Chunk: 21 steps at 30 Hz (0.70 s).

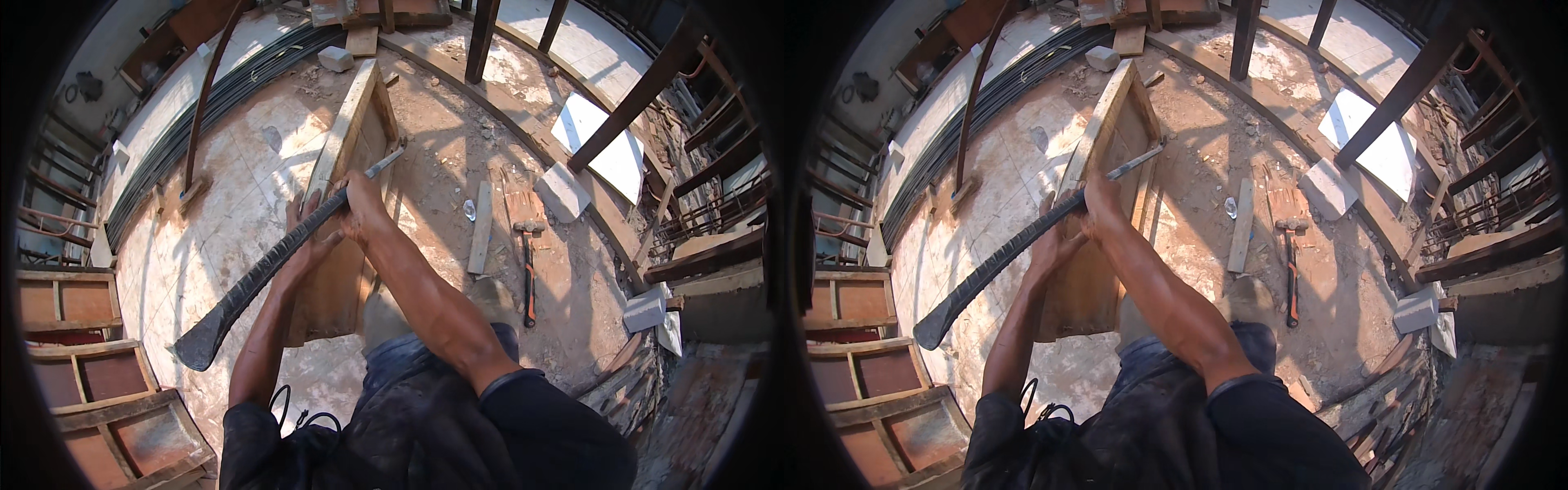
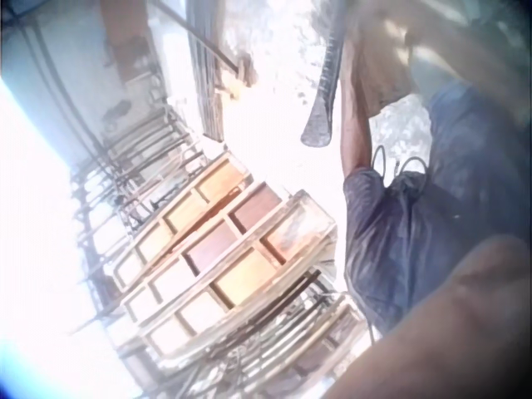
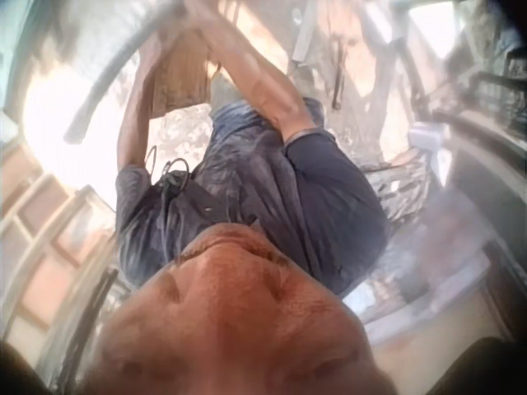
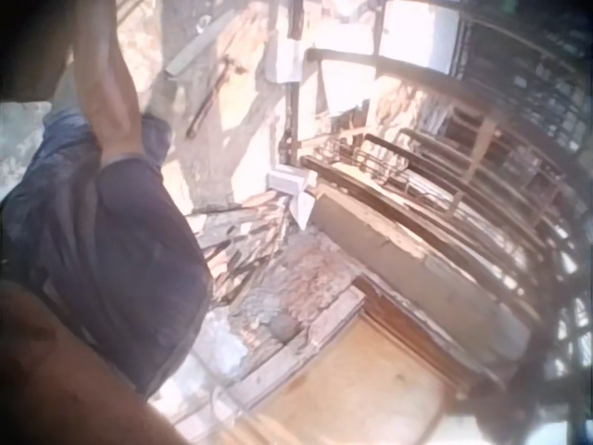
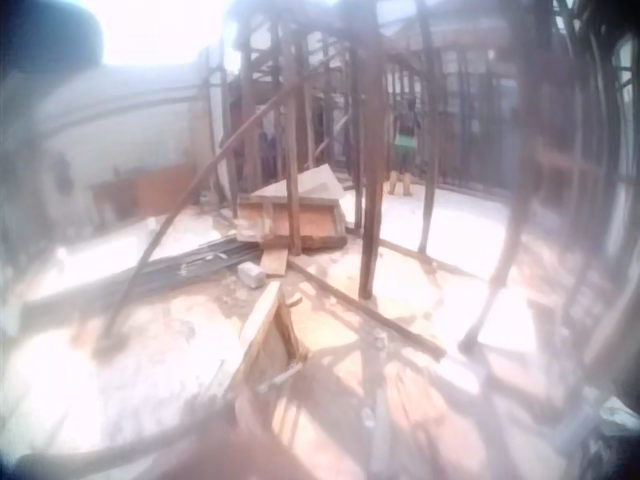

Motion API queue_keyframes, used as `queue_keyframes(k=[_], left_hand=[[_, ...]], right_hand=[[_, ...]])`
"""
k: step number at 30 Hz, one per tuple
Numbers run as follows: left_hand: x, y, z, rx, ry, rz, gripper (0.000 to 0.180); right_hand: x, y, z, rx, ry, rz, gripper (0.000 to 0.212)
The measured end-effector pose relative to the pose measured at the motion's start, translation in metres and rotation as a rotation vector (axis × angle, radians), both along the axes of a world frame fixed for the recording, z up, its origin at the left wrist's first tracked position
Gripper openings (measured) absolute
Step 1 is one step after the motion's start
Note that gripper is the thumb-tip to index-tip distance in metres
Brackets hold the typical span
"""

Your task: The person uses a hammer and a pry bar to dismantle a wooden form by striking and prying the pieces apart. They then pick up a small wooden block and use a hammer to remove nails while kneeling on the floor.

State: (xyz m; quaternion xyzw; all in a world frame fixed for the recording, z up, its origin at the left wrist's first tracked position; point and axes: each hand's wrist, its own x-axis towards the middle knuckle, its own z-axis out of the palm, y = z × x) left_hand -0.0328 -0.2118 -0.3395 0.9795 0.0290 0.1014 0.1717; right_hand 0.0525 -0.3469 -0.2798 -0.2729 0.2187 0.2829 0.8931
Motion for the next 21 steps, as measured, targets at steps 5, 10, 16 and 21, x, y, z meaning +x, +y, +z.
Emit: queue_keyframes(k=[5,10,16,21], left_hand=[[-0.002,-0.014,0.010,-0.149,0.050,-0.044,0.102],[-0.005,-0.018,0.011,-0.173,0.163,-0.004,0.101],[0.002,-0.023,0.019,-0.249,0.034,-0.045,0.088],[0.002,-0.028,0.020,-0.126,0.042,0.002,0.086]], right_hand=[[0.008,0.001,-0.019,0.028,0.019,0.001,0.013],[0.035,0.003,-0.035,0.045,0.051,0.037,0.009],[0.065,0.002,-0.041,0.083,0.008,0.011,0.006],[0.068,0.002,-0.033,0.118,0.037,-0.029,0.005]])
